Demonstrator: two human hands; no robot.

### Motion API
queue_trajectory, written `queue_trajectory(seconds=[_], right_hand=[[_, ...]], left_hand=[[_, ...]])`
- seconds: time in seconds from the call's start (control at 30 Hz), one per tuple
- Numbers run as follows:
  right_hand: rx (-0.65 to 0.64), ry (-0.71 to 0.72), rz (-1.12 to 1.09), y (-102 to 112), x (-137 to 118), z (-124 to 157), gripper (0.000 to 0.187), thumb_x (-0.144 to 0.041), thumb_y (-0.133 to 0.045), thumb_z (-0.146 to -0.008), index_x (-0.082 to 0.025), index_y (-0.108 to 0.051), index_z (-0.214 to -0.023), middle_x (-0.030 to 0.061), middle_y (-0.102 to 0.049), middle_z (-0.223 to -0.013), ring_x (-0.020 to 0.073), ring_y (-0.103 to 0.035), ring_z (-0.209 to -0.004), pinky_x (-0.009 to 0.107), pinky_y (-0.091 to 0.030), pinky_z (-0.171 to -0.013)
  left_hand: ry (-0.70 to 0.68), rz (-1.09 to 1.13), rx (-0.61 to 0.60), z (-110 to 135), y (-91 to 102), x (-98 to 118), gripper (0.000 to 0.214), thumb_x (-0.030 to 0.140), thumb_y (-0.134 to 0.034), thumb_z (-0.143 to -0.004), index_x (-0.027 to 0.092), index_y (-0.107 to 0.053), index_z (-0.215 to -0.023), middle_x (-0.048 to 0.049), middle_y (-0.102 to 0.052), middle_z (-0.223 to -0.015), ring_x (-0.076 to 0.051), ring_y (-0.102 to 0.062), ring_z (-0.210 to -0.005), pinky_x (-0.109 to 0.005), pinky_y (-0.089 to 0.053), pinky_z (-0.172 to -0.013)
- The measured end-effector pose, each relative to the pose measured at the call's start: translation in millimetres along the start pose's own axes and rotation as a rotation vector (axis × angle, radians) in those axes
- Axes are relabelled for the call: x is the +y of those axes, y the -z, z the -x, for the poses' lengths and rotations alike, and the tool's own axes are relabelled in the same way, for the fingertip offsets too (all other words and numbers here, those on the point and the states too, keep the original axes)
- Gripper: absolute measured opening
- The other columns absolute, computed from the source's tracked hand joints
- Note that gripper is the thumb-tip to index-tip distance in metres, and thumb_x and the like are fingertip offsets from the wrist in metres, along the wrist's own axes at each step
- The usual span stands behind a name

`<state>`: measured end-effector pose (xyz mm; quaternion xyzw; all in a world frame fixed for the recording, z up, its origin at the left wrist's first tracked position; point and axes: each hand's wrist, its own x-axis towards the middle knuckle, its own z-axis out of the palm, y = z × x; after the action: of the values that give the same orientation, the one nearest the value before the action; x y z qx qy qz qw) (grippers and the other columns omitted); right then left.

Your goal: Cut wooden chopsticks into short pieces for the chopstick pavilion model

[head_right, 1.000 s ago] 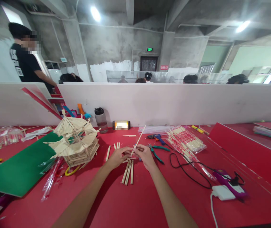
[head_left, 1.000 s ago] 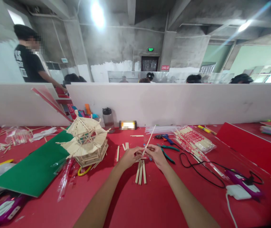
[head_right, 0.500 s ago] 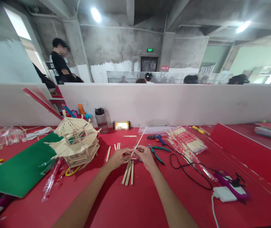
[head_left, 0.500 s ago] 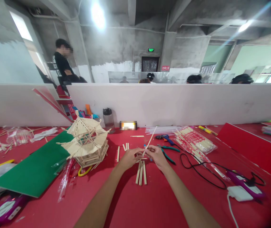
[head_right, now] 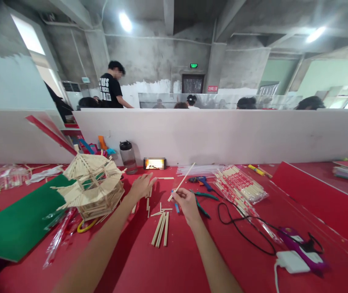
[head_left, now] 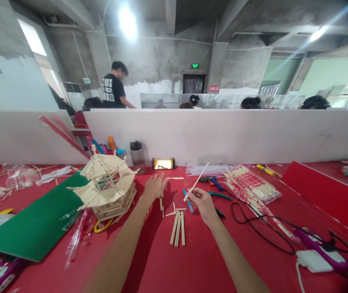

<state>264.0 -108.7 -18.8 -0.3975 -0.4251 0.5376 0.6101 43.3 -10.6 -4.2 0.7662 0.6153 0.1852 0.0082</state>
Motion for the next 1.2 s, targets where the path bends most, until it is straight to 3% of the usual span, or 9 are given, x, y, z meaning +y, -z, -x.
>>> queue_trajectory(seconds=[0.1, 0.27, 0.63, 1.2], right_hand=[[0.0, 0.018, -0.018, -2.8, -2.9, 1.5, 0.034, -0.038, -0.082, -0.063, -0.016, -0.072, -0.086, 0.0027, -0.07, -0.077, 0.0161, -0.066, -0.069, 0.028, -0.057, -0.069], [0.002, 0.017, -0.033, -5.2, -6.2, 2.4, 0.033, -0.039, -0.082, -0.063, -0.016, -0.072, -0.085, 0.0019, -0.069, -0.075, 0.0151, -0.065, -0.067, 0.028, -0.056, -0.068], [0.0, 0.019, -0.028, -3.9, -12.9, 3.1, 0.035, -0.04, -0.082, -0.064, -0.016, -0.072, -0.087, 0.0029, -0.069, -0.076, 0.0157, -0.065, -0.068, 0.028, -0.057, -0.068], [-0.003, 0.022, -0.013, -5.2, -11.5, 2.4, 0.036, -0.041, -0.082, -0.063, -0.016, -0.072, -0.087, 0.0034, -0.069, -0.075, 0.0162, -0.065, -0.067, 0.03, -0.057, -0.068]], left_hand=[[0.088, -0.162, -0.126, -33.0, -12.9, 0.9, 0.065, 0.065, -0.027, -0.091, 0.02, -0.052, -0.131, -0.018, -0.06, -0.125, -0.035, -0.054, -0.115, -0.047, -0.04, -0.095], [0.136, -0.194, -0.113, -60.1, -35.2, 5.1, 0.062, 0.06, -0.023, -0.093, 0.019, -0.055, -0.127, -0.0198, -0.058, -0.127, -0.037, -0.05, -0.119, -0.051, -0.038, -0.095], [0.17, -0.201, -0.083, -76.7, -55.8, -8.3, 0.063, 0.06, -0.018, -0.094, 0.021, -0.054, -0.129, -0.0175, -0.047, -0.139, -0.035, -0.041, -0.125, -0.051, -0.037, -0.097], [0.172, -0.206, -0.067, -87.1, -60.7, -15.8, 0.063, 0.059, -0.018, -0.094, 0.022, -0.056, -0.128, -0.0165, -0.048, -0.139, -0.034, -0.043, -0.125, -0.051, -0.035, -0.099]])
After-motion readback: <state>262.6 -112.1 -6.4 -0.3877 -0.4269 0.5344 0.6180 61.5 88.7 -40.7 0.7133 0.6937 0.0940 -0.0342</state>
